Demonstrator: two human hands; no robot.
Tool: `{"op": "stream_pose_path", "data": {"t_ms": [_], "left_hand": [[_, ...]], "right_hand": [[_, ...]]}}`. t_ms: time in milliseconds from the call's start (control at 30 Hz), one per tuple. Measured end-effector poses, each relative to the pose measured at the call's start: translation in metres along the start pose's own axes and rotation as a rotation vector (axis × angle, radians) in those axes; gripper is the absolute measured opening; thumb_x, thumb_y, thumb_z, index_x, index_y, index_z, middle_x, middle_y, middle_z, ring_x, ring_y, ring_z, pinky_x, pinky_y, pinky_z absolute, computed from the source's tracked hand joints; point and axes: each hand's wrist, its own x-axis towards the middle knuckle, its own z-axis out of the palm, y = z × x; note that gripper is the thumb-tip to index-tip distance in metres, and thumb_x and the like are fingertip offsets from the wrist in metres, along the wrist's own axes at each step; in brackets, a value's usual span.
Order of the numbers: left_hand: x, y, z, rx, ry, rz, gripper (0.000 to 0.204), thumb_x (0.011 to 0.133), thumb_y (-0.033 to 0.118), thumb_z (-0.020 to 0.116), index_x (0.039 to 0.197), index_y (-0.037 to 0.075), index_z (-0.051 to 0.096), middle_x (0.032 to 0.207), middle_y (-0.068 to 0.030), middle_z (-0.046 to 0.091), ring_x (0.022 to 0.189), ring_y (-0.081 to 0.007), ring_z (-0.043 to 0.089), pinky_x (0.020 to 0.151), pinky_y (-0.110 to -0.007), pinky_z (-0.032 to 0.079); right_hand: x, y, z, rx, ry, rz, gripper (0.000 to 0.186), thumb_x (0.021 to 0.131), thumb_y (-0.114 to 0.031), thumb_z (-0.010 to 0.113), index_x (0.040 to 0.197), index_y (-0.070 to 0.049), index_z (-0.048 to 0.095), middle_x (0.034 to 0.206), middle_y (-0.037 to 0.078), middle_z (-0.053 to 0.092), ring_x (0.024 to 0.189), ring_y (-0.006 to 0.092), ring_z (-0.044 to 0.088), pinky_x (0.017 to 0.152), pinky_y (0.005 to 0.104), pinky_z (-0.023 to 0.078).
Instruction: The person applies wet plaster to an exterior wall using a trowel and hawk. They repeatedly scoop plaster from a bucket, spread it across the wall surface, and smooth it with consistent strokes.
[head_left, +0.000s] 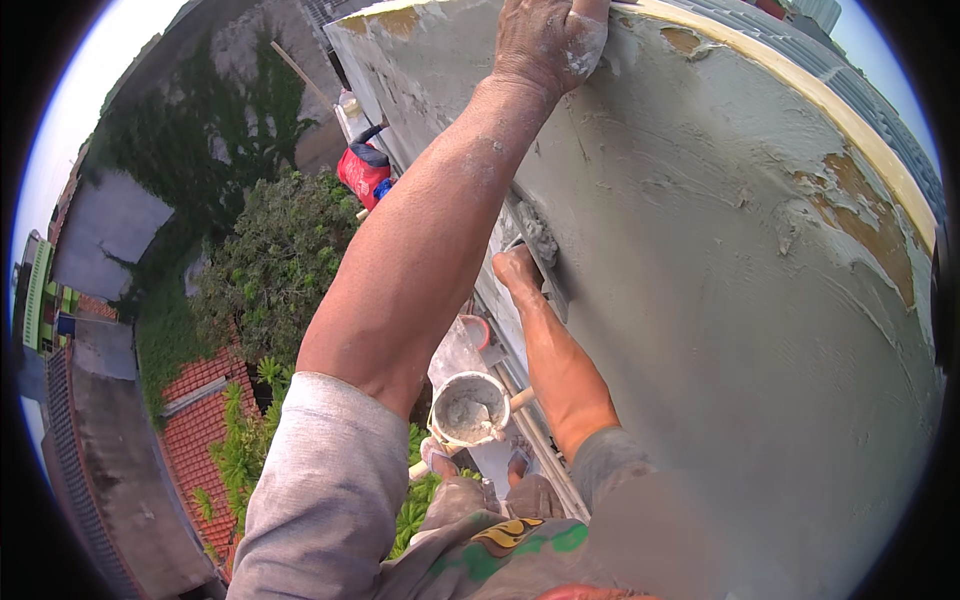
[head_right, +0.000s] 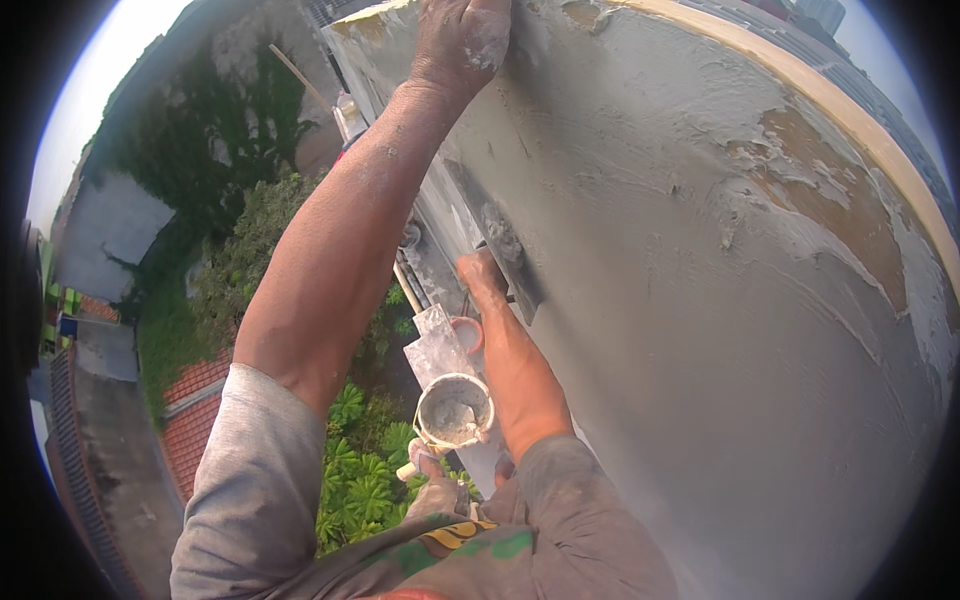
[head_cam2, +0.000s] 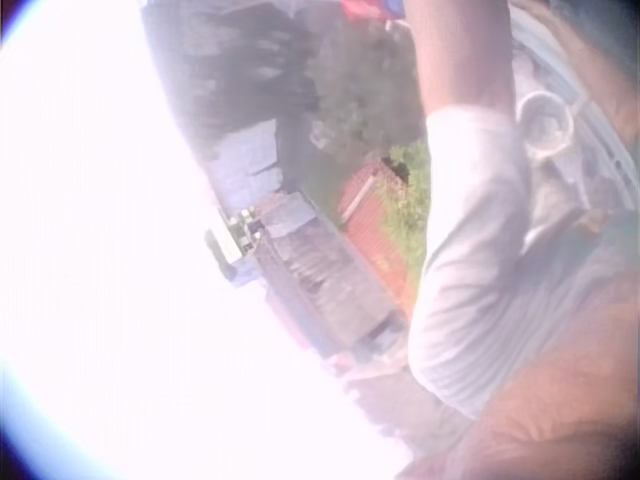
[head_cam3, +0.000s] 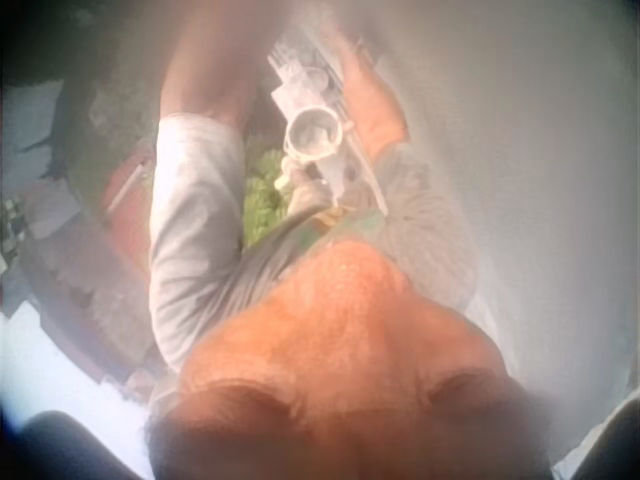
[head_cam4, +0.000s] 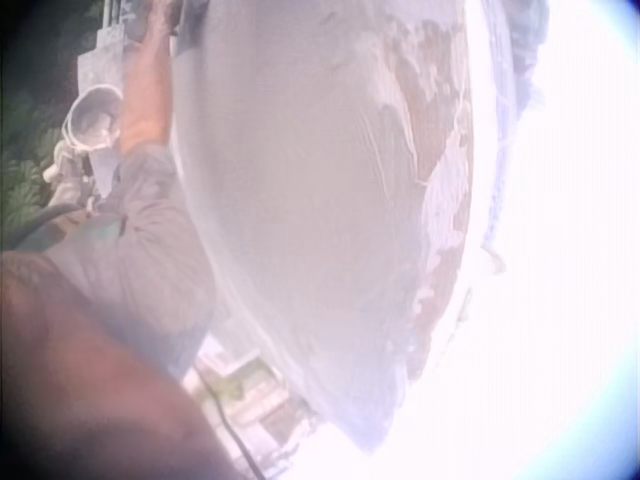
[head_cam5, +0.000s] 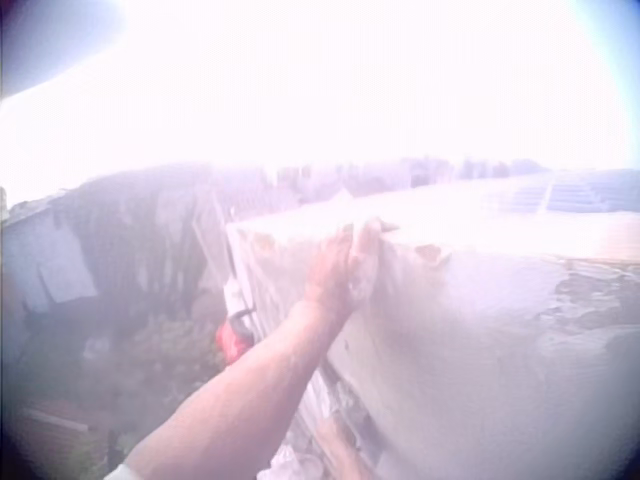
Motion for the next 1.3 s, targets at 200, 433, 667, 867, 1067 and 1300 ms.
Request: {"op": "stream_pose_path", "data": {"t_ms": [200, 433, 667, 867, 1067, 1300], "left_hand": [[-0.033, 0.016, 0.009, 0.175, -0.002, 0.085, 0.042, 0.100, 0.034, 0.034, 0.108, 0.010, 0.067, 0.111, -0.0179, 0.064, 0.109, -0.0358, 0.057, 0.096, -0.042, 0.041], [-0.041, 0.022, 0.001, 0.046, 0.000, -0.065, 0.042, 0.100, 0.037, 0.035, 0.111, 0.011, 0.066, 0.114, -0.0188, 0.064, 0.110, -0.0368, 0.057, 0.097, -0.042, 0.041], [-0.018, 0.009, 0.004, 0.064, 0.081, -0.022, 0.043, 0.100, 0.036, 0.035, 0.108, 0.009, 0.067, 0.111, -0.0208, 0.064, 0.108, -0.0373, 0.058, 0.095, -0.043, 0.041], [-0.027, 0.021, 0.007, 0.100, 0.090, -0.086, 0.039, 0.099, 0.031, 0.034, 0.108, 0.010, 0.066, 0.110, -0.0205, 0.065, 0.106, -0.0376, 0.059, 0.093, -0.044, 0.042], [-0.031, -0.008, 0.019, 0.367, 0.108, 0.000, 0.040, 0.100, 0.027, 0.030, 0.111, 0.011, 0.065, 0.107, -0.0214, 0.065, 0.107, -0.0376, 0.058, 0.094, -0.045, 0.042], [-0.022, 0.012, 0.000, 0.008, 0.045, -0.203, 0.044, 0.100, 0.034, 0.032, 0.110, 0.010, 0.068, 0.112, -0.0203, 0.064, 0.112, -0.0343, 0.057, 0.098, -0.042, 0.040]], "right_hand": [[-0.067, 0.043, -0.014, 0.003, 0.124, 0.063, 0.051, 0.081, -0.017, 0.054, 0.126, 0.007, 0.051, 0.126, 0.030, 0.054, 0.119, 0.0402, 0.053, 0.102, 0.0458, 0.040], [-0.114, 0.094, -0.024, -0.031, 0.452, -0.124, 0.028, 0.075, -0.016, 0.060, 0.098, 0.000, 0.062, 0.099, 0.022, 0.065, 0.091, 0.0365, 0.064, 0.083, 0.0408, 0.049], [-0.204, 0.169, -0.075, 0.189, 0.421, -0.196, 0.011, 0.073, -0.009, 0.068, 0.077, -0.006, 0.059, 0.077, 0.009, 0.062, 0.071, 0.0266, 0.061, 0.069, 0.0390, 0.047], [-0.256, 0.228, -0.082, -0.205, 0.598, -0.260, 0.013, 0.078, -0.013, 0.068, 0.084, -0.005, 0.060, 0.083, 0.011, 0.064, 0.079, 0.0303, 0.063, 0.075, 0.0414, 0.048], [-0.260, 0.198, -0.053, -0.910, 0.697, -0.689, 0.034, 0.082, -0.022, 0.062, 0.107, 0.001, 0.063, 0.098, 0.018, 0.067, 0.094, 0.0409, 0.063, 0.087, 0.0480, 0.048], [-0.186, 0.200, 0.026, -0.881, 0.278, -0.688, 0.031, 0.079, -0.021, 0.062, 0.102, -0.001, 0.065, 0.094, 0.018, 0.065, 0.089, 0.0381, 0.063, 0.082, 0.0464, 0.048]]}}
